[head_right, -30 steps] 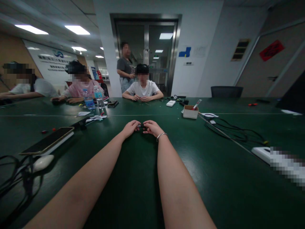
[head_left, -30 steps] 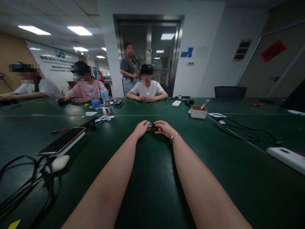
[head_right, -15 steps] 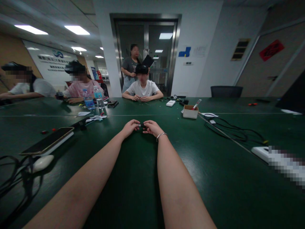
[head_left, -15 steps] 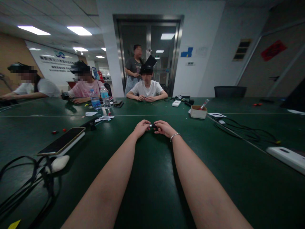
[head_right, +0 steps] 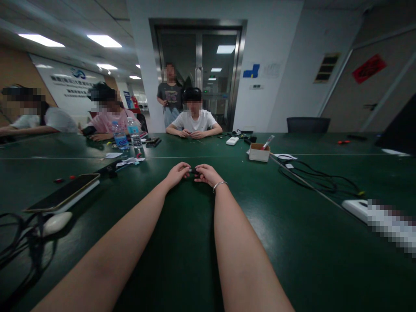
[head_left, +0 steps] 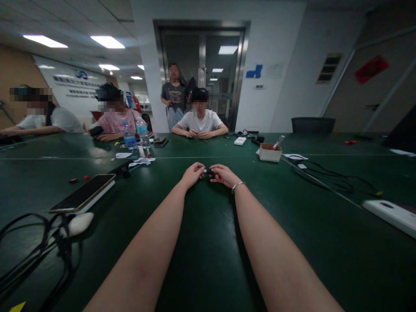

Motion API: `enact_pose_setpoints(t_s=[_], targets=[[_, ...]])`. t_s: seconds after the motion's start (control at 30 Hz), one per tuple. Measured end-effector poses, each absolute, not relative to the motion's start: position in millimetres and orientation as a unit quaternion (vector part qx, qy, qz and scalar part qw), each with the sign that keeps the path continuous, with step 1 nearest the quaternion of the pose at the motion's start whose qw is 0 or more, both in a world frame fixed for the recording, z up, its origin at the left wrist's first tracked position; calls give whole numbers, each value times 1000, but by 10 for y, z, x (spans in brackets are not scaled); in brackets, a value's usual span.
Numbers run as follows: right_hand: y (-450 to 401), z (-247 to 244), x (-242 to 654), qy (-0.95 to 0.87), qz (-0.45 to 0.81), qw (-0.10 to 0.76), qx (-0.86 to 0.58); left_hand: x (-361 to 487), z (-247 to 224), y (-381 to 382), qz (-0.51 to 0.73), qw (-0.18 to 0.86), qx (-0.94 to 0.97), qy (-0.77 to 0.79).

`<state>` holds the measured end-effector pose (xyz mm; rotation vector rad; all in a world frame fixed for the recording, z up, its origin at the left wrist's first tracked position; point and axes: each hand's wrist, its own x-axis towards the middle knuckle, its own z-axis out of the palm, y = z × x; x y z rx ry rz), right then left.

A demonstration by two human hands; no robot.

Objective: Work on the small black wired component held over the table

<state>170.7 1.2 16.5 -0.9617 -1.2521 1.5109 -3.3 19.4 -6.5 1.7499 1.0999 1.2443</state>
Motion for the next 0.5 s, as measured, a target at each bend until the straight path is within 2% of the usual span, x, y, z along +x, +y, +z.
enact_pose_setpoints(t_s=[0.27, 0.5], targets=[[36, 148, 1714, -505, 616, 460, -394, -19, -42, 151, 468, 377, 670, 435], [5, 164, 1712, -519, 614, 454, -384, -44, -4, 125, 397, 261, 720, 506]])
